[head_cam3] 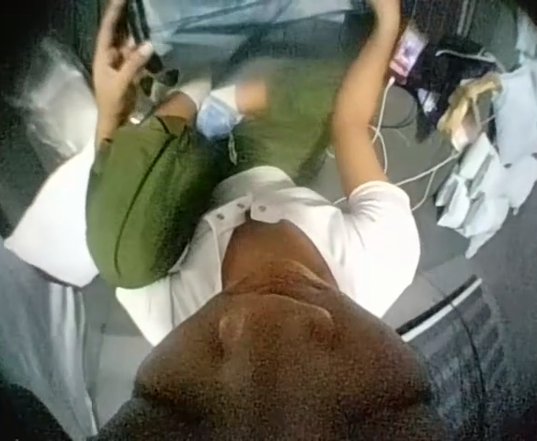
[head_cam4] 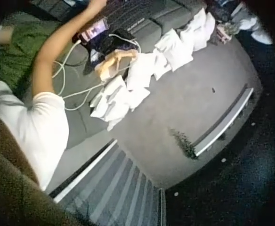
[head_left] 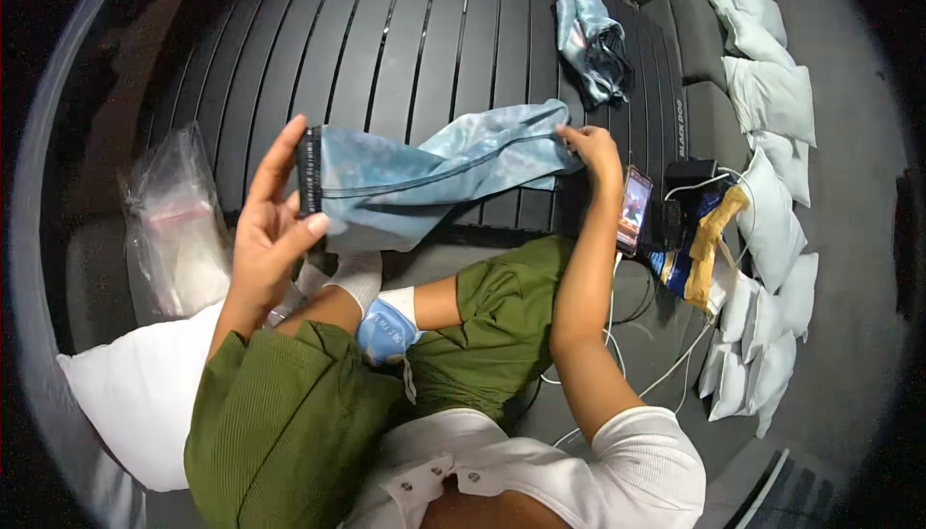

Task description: Trim loose threads from the seams and tags of small fabric bags using a pair of small snips.

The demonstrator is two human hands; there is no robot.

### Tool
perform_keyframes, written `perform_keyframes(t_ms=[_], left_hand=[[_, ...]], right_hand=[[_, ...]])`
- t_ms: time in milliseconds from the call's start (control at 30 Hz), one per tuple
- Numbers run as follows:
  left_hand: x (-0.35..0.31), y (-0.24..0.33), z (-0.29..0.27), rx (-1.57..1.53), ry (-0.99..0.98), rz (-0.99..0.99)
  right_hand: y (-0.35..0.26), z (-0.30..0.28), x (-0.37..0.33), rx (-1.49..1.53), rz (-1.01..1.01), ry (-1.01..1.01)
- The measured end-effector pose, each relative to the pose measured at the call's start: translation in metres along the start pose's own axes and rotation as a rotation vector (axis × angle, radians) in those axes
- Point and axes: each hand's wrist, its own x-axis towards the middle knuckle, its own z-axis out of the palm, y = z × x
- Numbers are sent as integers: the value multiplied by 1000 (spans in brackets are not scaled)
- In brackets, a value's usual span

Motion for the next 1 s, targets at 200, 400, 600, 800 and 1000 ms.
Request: perform_keyframes(t_ms=[200, 400, 600, 800, 1000], left_hand=[[5, 10, -1, 91, 83, 40], [14, 5, -21, 401, 279, 55], [24, -18, -130, 954, 369, 23], [46, 5, -83, 981, 214, 39], [54, 68, 35, 857, -661, 279]], right_hand=[[-6, 7, -7, 19, -61, 87], [-21, -2, -14, 38, -79, 62], [-59, -19, -52, 612, -233, -162], [-115, -42, -108, 768, -534, -767], [-175, -82, -140, 482, -1188, -1070]])
